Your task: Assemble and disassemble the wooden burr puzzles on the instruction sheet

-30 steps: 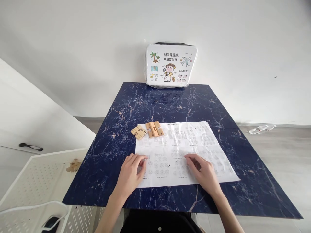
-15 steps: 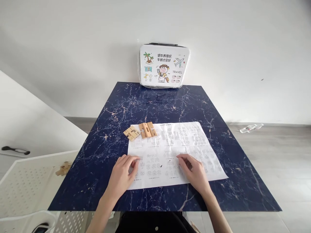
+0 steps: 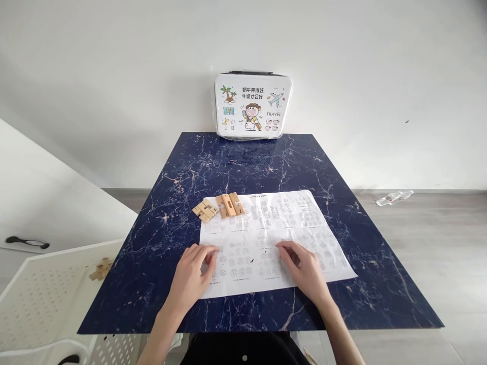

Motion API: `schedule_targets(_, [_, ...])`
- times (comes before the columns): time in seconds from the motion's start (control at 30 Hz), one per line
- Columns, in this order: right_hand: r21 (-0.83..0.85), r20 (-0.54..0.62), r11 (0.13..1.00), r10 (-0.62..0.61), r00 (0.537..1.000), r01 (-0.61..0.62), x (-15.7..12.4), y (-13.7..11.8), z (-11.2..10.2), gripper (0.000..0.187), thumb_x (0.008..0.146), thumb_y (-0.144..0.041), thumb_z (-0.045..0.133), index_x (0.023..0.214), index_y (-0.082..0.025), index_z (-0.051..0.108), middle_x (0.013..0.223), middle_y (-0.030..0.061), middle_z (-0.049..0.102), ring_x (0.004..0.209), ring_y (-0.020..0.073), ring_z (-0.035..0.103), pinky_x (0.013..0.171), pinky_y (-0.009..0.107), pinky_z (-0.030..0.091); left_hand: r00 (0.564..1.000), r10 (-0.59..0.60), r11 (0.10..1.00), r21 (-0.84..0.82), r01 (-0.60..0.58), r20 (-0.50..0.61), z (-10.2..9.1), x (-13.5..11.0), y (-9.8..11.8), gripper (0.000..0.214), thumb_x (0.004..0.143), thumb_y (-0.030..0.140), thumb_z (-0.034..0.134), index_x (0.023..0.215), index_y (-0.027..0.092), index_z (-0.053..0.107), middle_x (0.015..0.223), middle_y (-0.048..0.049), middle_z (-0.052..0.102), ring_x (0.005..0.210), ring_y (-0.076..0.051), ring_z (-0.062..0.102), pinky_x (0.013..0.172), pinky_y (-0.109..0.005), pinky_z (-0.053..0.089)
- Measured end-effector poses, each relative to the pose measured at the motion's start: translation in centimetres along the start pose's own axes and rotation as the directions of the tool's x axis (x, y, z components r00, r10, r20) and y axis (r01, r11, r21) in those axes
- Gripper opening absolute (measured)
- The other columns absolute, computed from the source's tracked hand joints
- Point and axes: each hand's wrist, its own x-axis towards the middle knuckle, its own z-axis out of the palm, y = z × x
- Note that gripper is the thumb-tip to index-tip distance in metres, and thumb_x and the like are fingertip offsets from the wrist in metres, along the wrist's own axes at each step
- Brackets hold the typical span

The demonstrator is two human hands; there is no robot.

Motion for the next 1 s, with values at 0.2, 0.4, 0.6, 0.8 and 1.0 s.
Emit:
schedule_targets(0.2, [0.015,0.025,1.000,0.004,1.000,-0.005,0.06,0.05,0.03,0.039,0.110,-0.054,0.049,0.108,-0.024,0.075,0.086,0.0074,0.075,0.069,0.0237,0.066,0.059,0.034,0.052,1.000,-0.009,1.000,0.000,0.009,0.012,0.12,-0.03,-0.06,0.020,0.110,0.033,0.051,0.112,0.025,0.068,0.089,-0.0025,0.074,0.077,-0.022,0.066,0.079,-0.037,0.054])
schedule_targets(0.4, [0.003,0.012,1.000,-0.010,1.000,0.010,0.09,-0.09,0.02,0.039,0.110,-0.053,0.050,0.106,-0.024,0.075,0.086,0.0076,0.075,0.067,0.0234,0.065,0.058,0.034,0.053,1.000,-0.009,1.000,0.002,0.009,0.002,0.06,0.17,-0.03,0.020,0.110,0.033,0.050,0.111,0.025,0.068,0.088,-0.0024,0.074,0.075,-0.021,0.065,0.079,-0.038,0.055])
schedule_targets(0.6, [0.008,0.014,1.000,0.005,1.000,-0.005,-0.02,-0.09,0.06,0.035,0.110,-0.050,0.051,0.106,-0.025,0.075,0.085,0.0062,0.075,0.067,0.0229,0.065,0.060,0.034,0.052,1.000,-0.019,1.000,0.005,0.019,0.015,0.00,0.31,0.07,0.021,0.110,0.034,0.049,0.110,0.025,0.068,0.088,-0.0032,0.074,0.076,-0.021,0.065,0.079,-0.038,0.054])
schedule_targets(0.8, [0.010,0.020,1.000,-0.001,1.000,0.001,-0.04,-0.28,-0.04,0.036,0.110,-0.051,0.050,0.106,-0.025,0.074,0.086,0.0065,0.074,0.067,0.0233,0.064,0.060,0.034,0.052,1.000,-0.024,1.000,-0.006,0.024,0.005,0.08,0.14,0.07,0.019,0.110,0.033,0.052,0.110,0.025,0.069,0.085,-0.0012,0.071,0.077,-0.021,0.065,0.079,-0.036,0.054])
schedule_targets(1.0, [0.002,0.026,1.000,-0.005,1.000,0.005,-0.10,-0.23,-0.06,0.034,0.111,-0.049,0.050,0.106,-0.025,0.074,0.086,0.0058,0.074,0.066,0.0220,0.063,0.062,0.034,0.052,1.000,-0.019,1.000,-0.008,0.019,0.000,0.15,0.05,0.01,0.017,0.109,0.031,0.053,0.110,0.025,0.069,0.083,-0.0004,0.070,0.077,-0.021,0.065,0.079,-0.035,0.053])
